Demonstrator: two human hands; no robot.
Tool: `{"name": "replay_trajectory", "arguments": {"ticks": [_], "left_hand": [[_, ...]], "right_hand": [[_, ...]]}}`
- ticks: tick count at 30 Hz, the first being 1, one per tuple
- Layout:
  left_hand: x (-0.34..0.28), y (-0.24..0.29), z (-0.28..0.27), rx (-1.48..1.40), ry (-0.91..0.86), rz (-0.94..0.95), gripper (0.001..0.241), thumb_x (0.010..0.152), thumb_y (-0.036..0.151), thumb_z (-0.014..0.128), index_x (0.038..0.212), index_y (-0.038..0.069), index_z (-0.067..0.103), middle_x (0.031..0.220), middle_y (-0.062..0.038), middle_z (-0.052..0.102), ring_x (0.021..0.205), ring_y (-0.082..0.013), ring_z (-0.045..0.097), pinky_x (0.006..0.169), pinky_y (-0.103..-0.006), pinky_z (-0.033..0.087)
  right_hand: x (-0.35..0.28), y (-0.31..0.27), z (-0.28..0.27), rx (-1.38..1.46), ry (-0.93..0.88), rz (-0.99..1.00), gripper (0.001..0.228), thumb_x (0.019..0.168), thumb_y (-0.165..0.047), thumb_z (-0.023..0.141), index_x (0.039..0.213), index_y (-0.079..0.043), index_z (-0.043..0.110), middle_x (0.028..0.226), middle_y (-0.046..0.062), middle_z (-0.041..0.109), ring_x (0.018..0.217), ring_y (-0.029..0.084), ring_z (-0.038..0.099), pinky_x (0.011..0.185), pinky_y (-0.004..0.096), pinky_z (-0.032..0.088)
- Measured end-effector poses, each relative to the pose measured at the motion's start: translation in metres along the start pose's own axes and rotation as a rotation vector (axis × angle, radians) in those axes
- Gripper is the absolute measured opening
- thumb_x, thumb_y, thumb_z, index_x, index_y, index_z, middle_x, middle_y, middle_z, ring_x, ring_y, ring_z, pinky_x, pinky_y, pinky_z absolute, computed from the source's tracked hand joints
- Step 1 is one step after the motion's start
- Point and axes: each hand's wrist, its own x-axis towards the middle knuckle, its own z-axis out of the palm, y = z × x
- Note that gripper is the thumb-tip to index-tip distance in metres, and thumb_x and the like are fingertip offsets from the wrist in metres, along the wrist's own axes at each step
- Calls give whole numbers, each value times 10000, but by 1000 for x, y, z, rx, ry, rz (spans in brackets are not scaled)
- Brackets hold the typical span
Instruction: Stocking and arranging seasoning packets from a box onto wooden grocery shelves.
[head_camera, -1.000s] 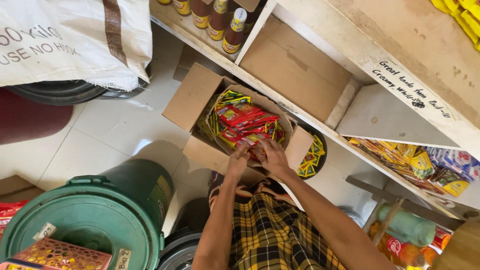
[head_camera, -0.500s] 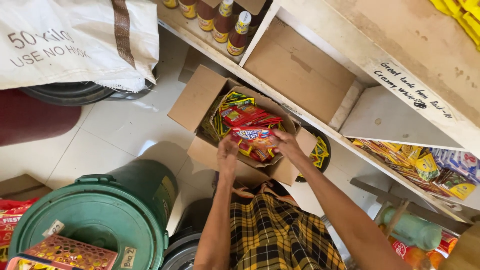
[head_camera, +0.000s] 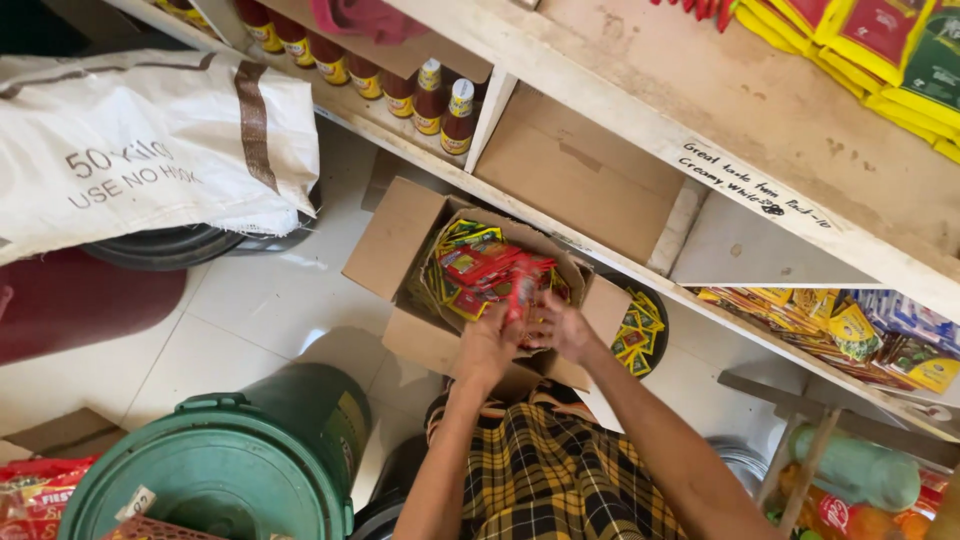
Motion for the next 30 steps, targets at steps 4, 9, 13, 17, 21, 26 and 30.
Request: {"name": "replay_trajectory", "arguments": {"ticks": [4, 9, 13, 17, 21, 26, 30], "left_hand": [[7, -12, -11, 327, -140, -150, 312, 795, 12, 714, 1088, 116, 736, 915, -131, 757, 807, -217, 716, 748, -407, 583], [17, -34, -25, -119, -179, -125, 329, 864, 21, 674, 1186, 63, 726, 1013, -43, 802, 879, -101, 699, 811, -299, 575], [16, -5, -27, -251, -165, -85, 441, 832, 23, 757, 1252, 48, 627, 1071, 1, 728, 957, -76, 646, 870, -275, 535], [23, -6, -18, -525, -58, -97, 261, 1024, 108, 625, 1263, 24, 688, 1108, -1, 751, 981, -69, 641, 911, -271, 533], [24, 23, -23, -640, -147, -203, 284, 1010, 146, 633, 1268, 48, 700, 1111, -6, 754, 979, -78, 660, 903, -278, 544], [24, 54, -22, -742, -111, -291, 281, 998, 184, 626, 1239, 56, 696, 1080, -23, 760, 947, -115, 691, 865, -301, 567], [27, 60, -19, -652, -70, -191, 291, 995, 198, 649, 1218, 23, 714, 1066, -41, 758, 911, -117, 689, 843, -302, 576]], "right_hand": [[18, 22, -3, 205, -181, -4, 633, 918, -551, 563, 1391, -133, 523, 1263, 79, 685, 1102, 275, 667, 941, 529, 518], [-31, -10, 32, 436, -351, -168, 533, 957, -394, 592, 1397, -103, 513, 1362, 102, 637, 1235, 279, 636, 1076, 519, 481], [-38, -24, 30, 322, -368, -325, 505, 1005, -335, 615, 1425, -72, 521, 1407, 110, 607, 1287, 261, 593, 1136, 499, 446], [-69, -55, 49, 324, -263, -427, 530, 972, -366, 607, 1414, -82, 533, 1379, 79, 646, 1260, 229, 621, 1096, 441, 465], [-72, -69, 43, 429, -57, -374, 467, 956, -323, 655, 1328, -48, 590, 1265, 115, 695, 1165, 250, 653, 1045, 456, 508], [-77, -75, 44, 401, -120, -448, 418, 961, -292, 688, 1270, -20, 614, 1221, 133, 705, 1119, 244, 674, 1022, 451, 529], [-88, -82, 55, 349, -65, -524, 412, 926, -266, 702, 1234, 4, 670, 1192, 127, 729, 1075, 229, 694, 984, 422, 547]]}}
